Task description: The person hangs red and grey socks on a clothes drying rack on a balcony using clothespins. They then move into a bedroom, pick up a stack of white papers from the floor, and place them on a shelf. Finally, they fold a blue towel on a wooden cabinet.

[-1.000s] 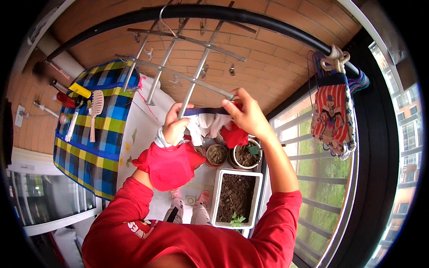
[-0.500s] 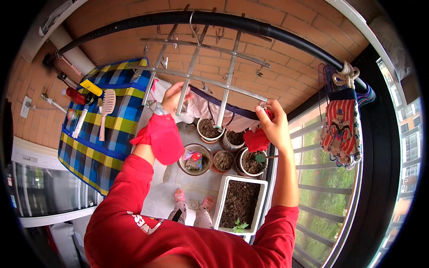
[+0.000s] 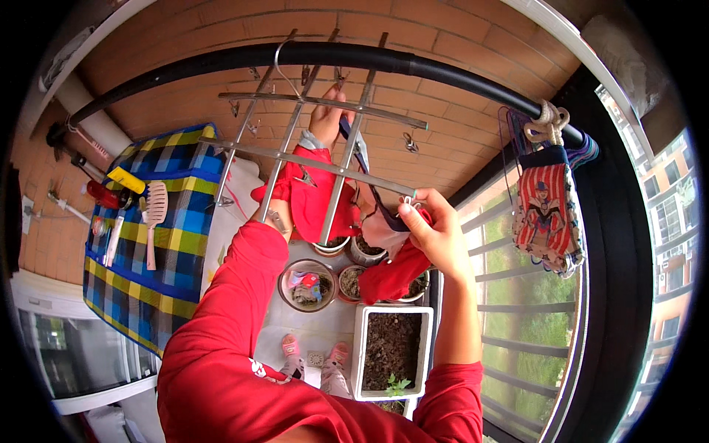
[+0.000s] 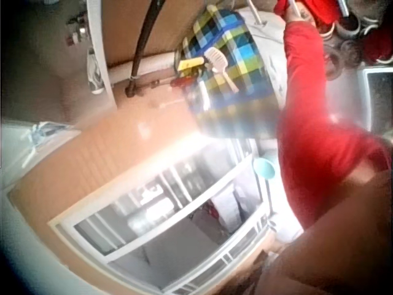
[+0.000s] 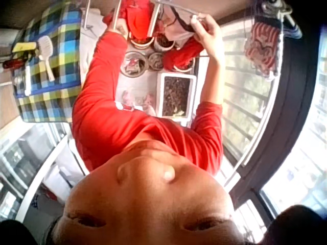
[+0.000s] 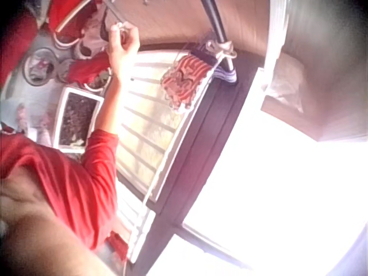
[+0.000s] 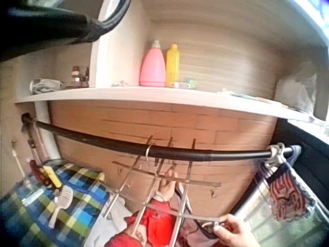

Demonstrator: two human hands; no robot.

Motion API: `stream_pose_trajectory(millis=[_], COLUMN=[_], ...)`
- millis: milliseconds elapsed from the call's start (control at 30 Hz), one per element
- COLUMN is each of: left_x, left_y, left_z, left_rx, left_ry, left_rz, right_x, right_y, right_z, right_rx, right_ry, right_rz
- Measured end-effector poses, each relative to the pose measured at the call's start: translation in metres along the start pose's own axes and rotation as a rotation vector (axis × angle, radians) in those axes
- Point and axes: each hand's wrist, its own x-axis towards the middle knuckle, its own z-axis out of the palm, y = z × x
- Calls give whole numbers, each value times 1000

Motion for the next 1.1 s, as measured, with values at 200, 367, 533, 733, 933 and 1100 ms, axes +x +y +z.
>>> stream_pose_trajectory(millis=[200,367,533,733,933,1100], left_x=[21,-6,-34,-59,-57,-51], left_y=[15,31,38,66,64,60], left_z=[6,-10,-34,-57,-66,-76], left_rx=[10,56,50,227,295,378], left_ry=[55,83,147,28,8,23], left_rz=[-172,-133,-141,-297,-199,-264], right_x=[4,4,-16,13,53,-2], right_y=[0,20,61,116,100,83], right_z=[-11,-26,-9,107,200,168], right_rx=[78,-115,-234,-96,-96,-93], right_ry=[61,423,68,-110,67,-349], right_rz=[-12,-175,361,-182,-266,-189])
